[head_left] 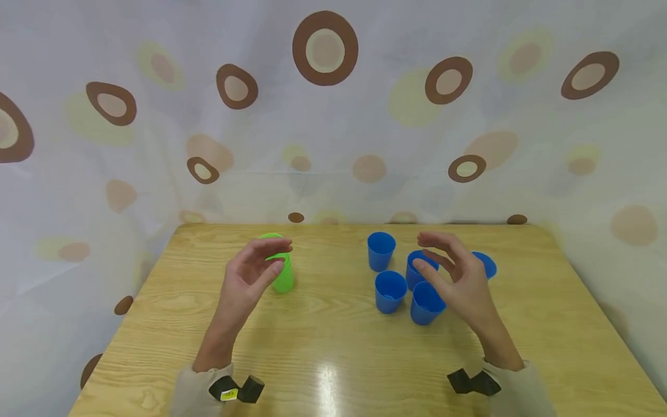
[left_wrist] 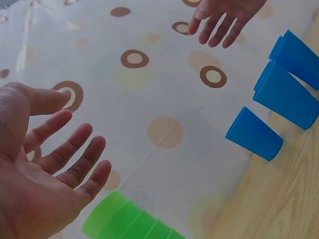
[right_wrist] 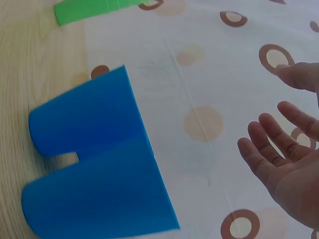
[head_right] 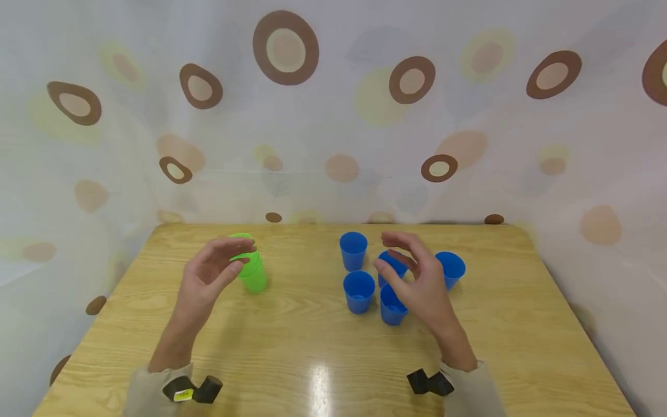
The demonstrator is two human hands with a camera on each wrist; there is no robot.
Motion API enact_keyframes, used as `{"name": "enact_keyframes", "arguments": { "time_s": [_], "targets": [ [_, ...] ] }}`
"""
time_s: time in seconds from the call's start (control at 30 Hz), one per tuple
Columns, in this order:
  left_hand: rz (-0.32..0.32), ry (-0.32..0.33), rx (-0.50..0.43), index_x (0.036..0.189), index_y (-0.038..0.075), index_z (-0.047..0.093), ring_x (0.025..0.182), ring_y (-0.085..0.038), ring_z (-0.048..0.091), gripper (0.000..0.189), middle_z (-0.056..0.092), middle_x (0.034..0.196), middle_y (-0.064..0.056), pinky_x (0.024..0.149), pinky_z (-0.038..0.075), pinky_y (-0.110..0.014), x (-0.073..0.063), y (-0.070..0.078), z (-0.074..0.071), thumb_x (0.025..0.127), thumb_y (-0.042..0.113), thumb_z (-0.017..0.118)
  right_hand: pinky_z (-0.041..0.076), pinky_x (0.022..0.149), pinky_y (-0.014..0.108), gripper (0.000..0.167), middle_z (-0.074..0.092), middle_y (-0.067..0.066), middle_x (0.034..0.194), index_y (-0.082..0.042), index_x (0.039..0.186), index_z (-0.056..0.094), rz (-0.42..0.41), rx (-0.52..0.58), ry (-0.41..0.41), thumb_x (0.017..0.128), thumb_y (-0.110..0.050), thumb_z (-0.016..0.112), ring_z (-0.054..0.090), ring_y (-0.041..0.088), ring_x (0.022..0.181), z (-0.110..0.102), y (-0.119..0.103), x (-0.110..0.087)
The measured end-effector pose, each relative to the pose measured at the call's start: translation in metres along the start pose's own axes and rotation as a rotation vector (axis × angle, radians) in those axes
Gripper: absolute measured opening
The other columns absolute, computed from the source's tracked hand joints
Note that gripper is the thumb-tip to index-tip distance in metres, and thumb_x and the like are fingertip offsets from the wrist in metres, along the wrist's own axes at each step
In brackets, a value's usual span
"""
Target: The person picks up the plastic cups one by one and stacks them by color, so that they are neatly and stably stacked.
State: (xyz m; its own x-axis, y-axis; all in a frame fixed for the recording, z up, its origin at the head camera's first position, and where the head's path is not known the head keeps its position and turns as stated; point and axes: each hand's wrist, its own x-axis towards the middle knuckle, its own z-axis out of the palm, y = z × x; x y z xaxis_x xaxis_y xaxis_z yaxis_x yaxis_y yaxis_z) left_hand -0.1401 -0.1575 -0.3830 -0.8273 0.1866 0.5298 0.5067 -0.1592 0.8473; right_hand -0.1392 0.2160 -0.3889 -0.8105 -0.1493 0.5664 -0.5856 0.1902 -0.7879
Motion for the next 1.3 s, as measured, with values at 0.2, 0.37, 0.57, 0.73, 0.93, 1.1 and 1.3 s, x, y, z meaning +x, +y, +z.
{"name": "enact_keyframes", "arguments": {
  "time_s": [0.2,0.37,0.57,0.73,0.93,1.1,1.3],
  "targets": [
    [-0.046,-0.023,0.016,0.129,-0.013,0.056,0.122,-0.034,0.06,0.037,0.062,0.13,-0.022,0.102,0.053,-0.04,0.001,-0.006,0.011,0.095,-0.008,0.066,0.05,0.102,0.028,0.046,0.063,0.01,0.131,0.011,0.134,0.055,0.017,0.021,0.027,0.09,0.018,0.066,0.061,0.018,0.123,-0.017,0.004,0.004],
    [-0.05,-0.072,0.015,0.132,-0.011,0.055,0.123,-0.042,0.058,0.039,0.06,0.134,-0.025,0.103,0.053,-0.042,0.001,-0.015,0.021,0.095,-0.008,0.067,0.051,0.101,0.024,0.044,0.063,0.009,0.13,0.012,0.133,0.056,0.027,-0.006,0.068,0.09,0.017,0.066,0.061,0.018,0.122,-0.03,0.007,0.005],
    [-0.051,-0.114,-0.007,0.134,-0.011,0.054,0.124,-0.048,0.055,0.043,0.057,0.137,-0.023,0.103,0.052,-0.044,-0.002,-0.027,0.033,0.093,-0.01,0.068,0.05,0.102,0.023,0.042,0.063,0.007,0.129,0.012,0.133,0.057,0.064,-0.071,0.12,0.092,0.013,0.067,0.06,0.02,0.123,-0.044,0.017,0.004],
    [-0.064,-0.136,-0.019,0.134,-0.01,0.054,0.124,-0.049,0.055,0.043,0.058,0.137,-0.023,0.105,0.05,-0.047,-0.007,-0.035,0.041,0.094,-0.009,0.067,0.047,0.105,0.021,0.045,0.063,0.002,0.13,0.006,0.136,0.058,0.11,-0.159,0.152,0.092,0.009,0.07,0.058,0.018,0.125,-0.056,0.03,-0.001],
    [-0.091,-0.172,-0.006,0.136,-0.006,0.054,0.126,-0.049,0.054,0.043,0.055,0.139,-0.027,0.106,0.046,-0.058,-0.009,-0.039,0.049,0.095,-0.008,0.067,0.045,0.105,0.016,0.047,0.063,0.004,0.132,0.0,0.136,0.06,0.122,-0.235,0.195,0.091,0.007,0.072,0.056,0.014,0.125,-0.071,0.043,-0.007],
    [-0.098,-0.175,-0.004,0.136,-0.007,0.054,0.126,-0.049,0.054,0.044,0.054,0.139,-0.031,0.106,0.047,-0.057,-0.01,-0.04,0.053,0.094,-0.01,0.066,0.044,0.107,0.017,0.047,0.062,0.0,0.131,-0.001,0.137,0.06,0.167,-0.286,0.212,0.092,0.003,0.073,0.055,0.013,0.124,-0.081,0.054,-0.011],
    [-0.131,-0.192,-0.006,0.137,-0.007,0.054,0.126,-0.047,0.055,0.045,0.056,0.138,-0.025,0.107,0.05,-0.046,-0.013,-0.048,0.063,0.094,-0.008,0.068,0.044,0.107,0.018,0.048,0.06,-0.009,0.13,-0.001,0.14,0.058,0.239,-0.342,0.219,0.094,-0.003,0.073,0.054,0.009,0.123,-0.093,0.066,-0.018]
  ]
}}
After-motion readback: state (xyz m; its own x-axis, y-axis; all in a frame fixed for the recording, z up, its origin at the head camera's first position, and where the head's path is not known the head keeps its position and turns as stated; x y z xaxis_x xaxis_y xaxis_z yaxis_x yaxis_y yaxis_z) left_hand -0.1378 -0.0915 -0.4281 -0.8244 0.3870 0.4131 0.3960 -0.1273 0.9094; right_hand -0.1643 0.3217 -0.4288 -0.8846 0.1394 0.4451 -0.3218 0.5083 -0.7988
